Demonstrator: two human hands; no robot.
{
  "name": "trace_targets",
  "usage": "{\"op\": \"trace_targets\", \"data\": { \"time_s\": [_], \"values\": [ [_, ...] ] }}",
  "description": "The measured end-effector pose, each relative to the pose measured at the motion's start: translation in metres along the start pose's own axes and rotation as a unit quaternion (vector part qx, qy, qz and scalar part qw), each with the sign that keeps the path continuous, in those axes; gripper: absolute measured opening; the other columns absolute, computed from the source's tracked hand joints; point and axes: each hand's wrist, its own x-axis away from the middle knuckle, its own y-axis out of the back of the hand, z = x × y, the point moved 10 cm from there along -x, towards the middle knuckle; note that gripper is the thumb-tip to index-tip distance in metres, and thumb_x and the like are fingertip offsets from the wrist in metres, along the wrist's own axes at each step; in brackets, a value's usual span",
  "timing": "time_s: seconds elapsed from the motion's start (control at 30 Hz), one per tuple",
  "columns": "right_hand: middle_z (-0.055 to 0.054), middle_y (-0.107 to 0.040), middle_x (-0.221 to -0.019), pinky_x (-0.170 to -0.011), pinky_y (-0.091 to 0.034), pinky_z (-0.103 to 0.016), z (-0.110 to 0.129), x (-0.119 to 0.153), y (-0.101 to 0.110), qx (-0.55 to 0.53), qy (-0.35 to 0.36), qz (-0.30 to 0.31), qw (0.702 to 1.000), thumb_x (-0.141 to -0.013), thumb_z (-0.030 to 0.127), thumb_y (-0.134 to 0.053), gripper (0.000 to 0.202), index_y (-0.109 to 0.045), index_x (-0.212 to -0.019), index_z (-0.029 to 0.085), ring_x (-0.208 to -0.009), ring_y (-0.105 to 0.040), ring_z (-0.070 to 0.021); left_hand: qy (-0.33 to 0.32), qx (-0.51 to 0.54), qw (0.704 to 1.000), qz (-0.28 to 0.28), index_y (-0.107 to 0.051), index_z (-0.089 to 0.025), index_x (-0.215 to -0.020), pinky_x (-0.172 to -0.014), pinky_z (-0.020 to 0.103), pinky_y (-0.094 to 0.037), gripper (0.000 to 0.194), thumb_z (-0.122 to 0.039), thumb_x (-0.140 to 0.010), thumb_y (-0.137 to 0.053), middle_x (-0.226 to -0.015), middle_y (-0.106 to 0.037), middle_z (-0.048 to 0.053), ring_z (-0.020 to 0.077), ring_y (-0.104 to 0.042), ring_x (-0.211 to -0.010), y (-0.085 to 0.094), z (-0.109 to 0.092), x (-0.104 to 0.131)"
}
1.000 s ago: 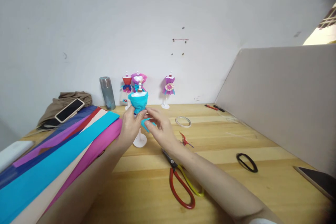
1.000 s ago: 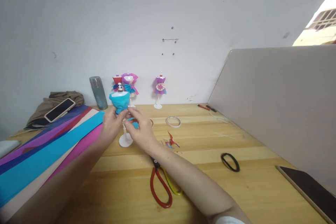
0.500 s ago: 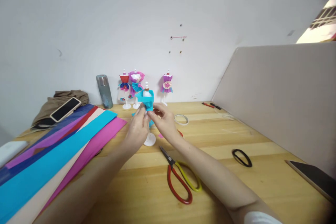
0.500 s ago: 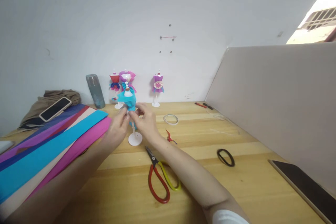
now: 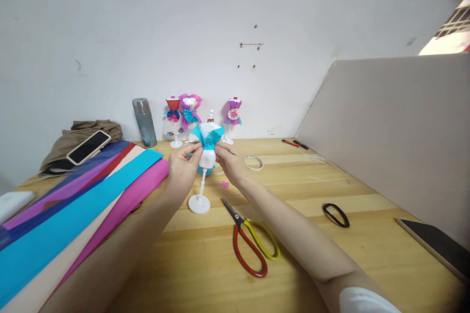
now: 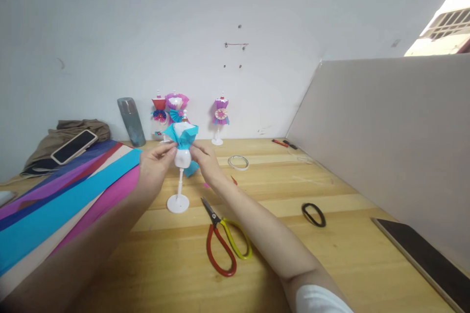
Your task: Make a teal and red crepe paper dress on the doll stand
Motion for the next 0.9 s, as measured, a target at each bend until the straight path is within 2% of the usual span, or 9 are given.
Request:
{"op": "trace_targets", "data": {
  "time_s": [0.07,0.17,0.33,0.47,0.63,0.77,0.9],
  "values": [
    [0.000,-0.063,-0.073,-0.071,-0.048,-0.031,-0.003,0.001,-0.003,0.007,-0.006,0.007,1.000,-0.078,0.042,-0.066,0.023,-0.069,-0.076,0.020,-0.070,-0.056,-0.0164,0.043,0.017,0.999,-0.016,-0.078,-0.018,-0.074,-0.078,0.034,-0.055,0.014,-0.028,-0.065,-0.074,-0.080,-0.077,0.004,0.0210,-0.068,-0.080,0.004,0.008,-0.001],
    [-0.001,-0.067,-0.076,-0.073,-0.050,-0.031,-0.004,0.002,-0.005,0.018,-0.009,0.012,1.000,-0.078,0.045,-0.067,0.026,-0.072,-0.082,0.020,-0.073,-0.059,-0.0175,0.068,0.032,0.997,-0.028,-0.074,-0.018,-0.070,-0.077,0.032,-0.054,0.012,-0.026,-0.062,-0.078,-0.073,-0.074,0.002,0.0183,-0.067,-0.074,0.008,0.011,-0.003],
    [-0.001,-0.070,-0.079,-0.075,-0.051,-0.032,-0.005,0.003,-0.007,-0.013,-0.013,0.014,1.000,-0.076,0.046,-0.071,0.026,-0.073,-0.084,0.021,-0.075,-0.061,-0.0179,0.115,0.090,0.989,-0.022,-0.065,-0.015,-0.070,-0.065,0.028,-0.051,0.027,-0.029,-0.055,-0.083,-0.066,-0.068,-0.001,0.0140,-0.063,-0.064,0.005,0.015,-0.001],
    [-0.001,-0.071,-0.078,-0.075,-0.052,-0.032,-0.005,0.004,-0.007,-0.023,-0.028,0.002,0.999,-0.073,0.046,-0.073,0.026,-0.072,-0.080,0.021,-0.075,-0.062,-0.0182,0.176,0.126,0.976,0.009,-0.064,-0.015,-0.081,-0.063,0.029,-0.052,0.034,-0.029,-0.057,-0.084,-0.073,-0.070,0.002,0.0160,-0.064,-0.067,-0.002,0.025,0.002],
    [-0.002,-0.072,-0.081,-0.074,-0.052,-0.033,-0.003,0.004,-0.012,-0.028,-0.044,0.018,0.998,-0.069,0.050,-0.076,0.033,-0.073,-0.082,0.020,-0.077,-0.064,-0.0188,0.187,0.120,0.974,0.047,-0.068,-0.015,-0.092,-0.067,0.031,-0.055,0.030,-0.028,-0.066,-0.078,-0.090,-0.074,0.008,0.0217,-0.069,-0.081,-0.008,0.025,0.002],
    [-0.003,-0.073,-0.083,-0.070,-0.052,-0.032,-0.003,0.003,-0.012,-0.003,-0.057,0.028,0.998,-0.068,0.053,-0.075,0.036,-0.072,-0.083,0.020,-0.076,-0.064,-0.0190,0.188,0.115,0.970,0.100,-0.070,-0.018,-0.084,-0.066,0.033,-0.056,0.021,-0.034,-0.070,-0.072,-0.093,-0.076,0.009,0.0252,-0.070,-0.085,-0.019,0.021,0.004],
    [-0.003,-0.072,-0.084,-0.068,-0.052,-0.031,0.002,0.004,-0.012,0.019,-0.049,0.029,0.998,-0.074,0.048,-0.069,0.030,-0.070,-0.083,0.020,-0.076,-0.064,-0.0177,0.185,0.107,0.968,0.129,-0.068,-0.019,-0.072,-0.062,0.034,-0.056,0.020,-0.039,-0.069,-0.072,-0.084,-0.075,0.009,0.0249,-0.070,-0.077,-0.024,0.021,0.004]
  ]
}}
